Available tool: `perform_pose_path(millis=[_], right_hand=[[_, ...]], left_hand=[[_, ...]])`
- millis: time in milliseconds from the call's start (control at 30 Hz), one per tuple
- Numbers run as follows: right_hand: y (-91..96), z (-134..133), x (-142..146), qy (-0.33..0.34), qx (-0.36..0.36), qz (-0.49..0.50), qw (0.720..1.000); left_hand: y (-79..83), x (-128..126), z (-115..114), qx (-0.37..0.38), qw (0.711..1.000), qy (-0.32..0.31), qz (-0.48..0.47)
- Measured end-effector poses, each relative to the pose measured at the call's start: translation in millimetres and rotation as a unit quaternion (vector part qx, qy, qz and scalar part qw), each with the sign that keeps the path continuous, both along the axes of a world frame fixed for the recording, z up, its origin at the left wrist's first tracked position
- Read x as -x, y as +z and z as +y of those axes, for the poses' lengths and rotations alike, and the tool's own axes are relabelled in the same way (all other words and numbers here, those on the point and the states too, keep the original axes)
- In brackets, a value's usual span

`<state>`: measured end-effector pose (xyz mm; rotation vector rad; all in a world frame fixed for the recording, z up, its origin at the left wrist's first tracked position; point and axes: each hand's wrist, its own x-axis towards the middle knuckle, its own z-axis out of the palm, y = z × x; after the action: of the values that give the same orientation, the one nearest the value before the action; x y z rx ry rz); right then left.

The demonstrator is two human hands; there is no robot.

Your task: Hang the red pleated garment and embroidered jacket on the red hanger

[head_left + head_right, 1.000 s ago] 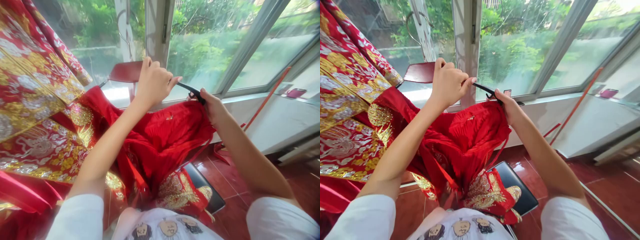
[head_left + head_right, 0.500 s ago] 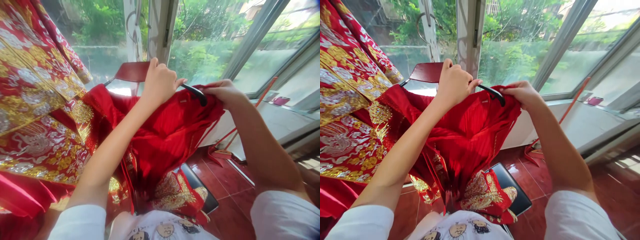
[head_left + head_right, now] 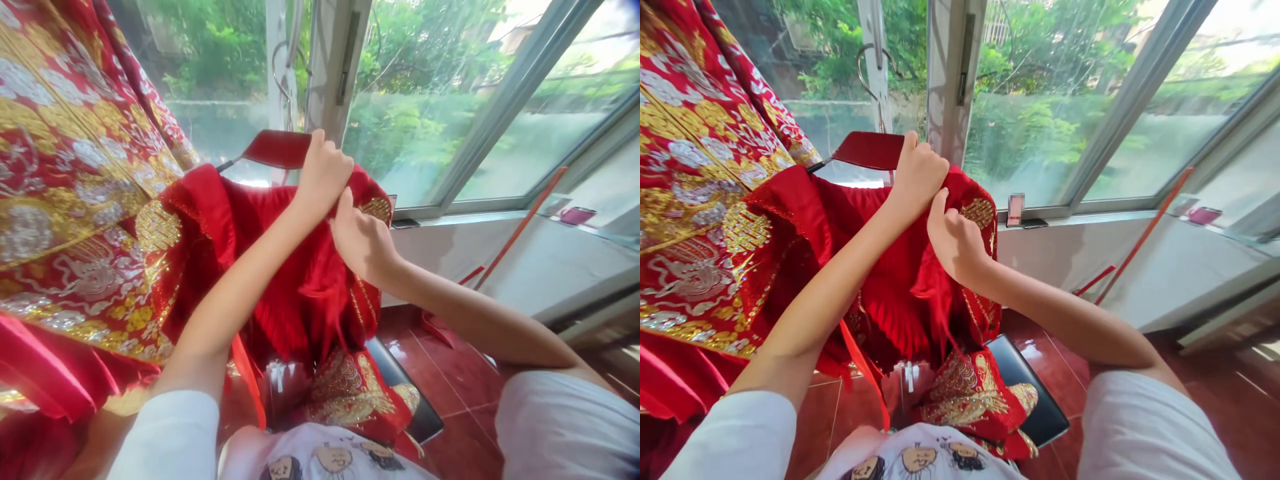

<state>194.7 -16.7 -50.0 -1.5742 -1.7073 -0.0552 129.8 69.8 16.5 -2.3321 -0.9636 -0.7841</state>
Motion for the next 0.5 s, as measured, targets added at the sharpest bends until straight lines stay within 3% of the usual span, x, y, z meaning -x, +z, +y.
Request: perform_pose_path(millis=[67,167,267,367,433,500], right_hand=[[-3.6,-5.9,-6.3,-0.024,-0.005,-0.05,0.998],[10.5,-17.5,-24.4,-0.007,-0.029,-0.043,0.999],[32.5,-18.6,-48.6,0.003,-0.11,0.025,0.994],[49.2,-5.0,-73.2,0.042,-0.159,0.026,0.986],[53.9,8.4,-83.8,0.098,-0.121,0.013,0.988],[53.4,21.0,-87.1,0.131,-0.08,0.005,0.988]], left_hand=[[1.3,3.1,-0.8,-0.018,0.999,-0.028,0.021],[14.3,23.2,-13.9,-0.007,0.993,-0.112,0.037],[32.6,64.8,-32.8,0.002,0.987,-0.147,-0.062],[42.4,118.8,-37.3,-0.025,0.988,-0.017,-0.15],[40.0,153.2,-29.7,0.029,0.985,0.058,-0.157],[30.9,180.7,-18.8,0.105,0.98,0.092,-0.14]])
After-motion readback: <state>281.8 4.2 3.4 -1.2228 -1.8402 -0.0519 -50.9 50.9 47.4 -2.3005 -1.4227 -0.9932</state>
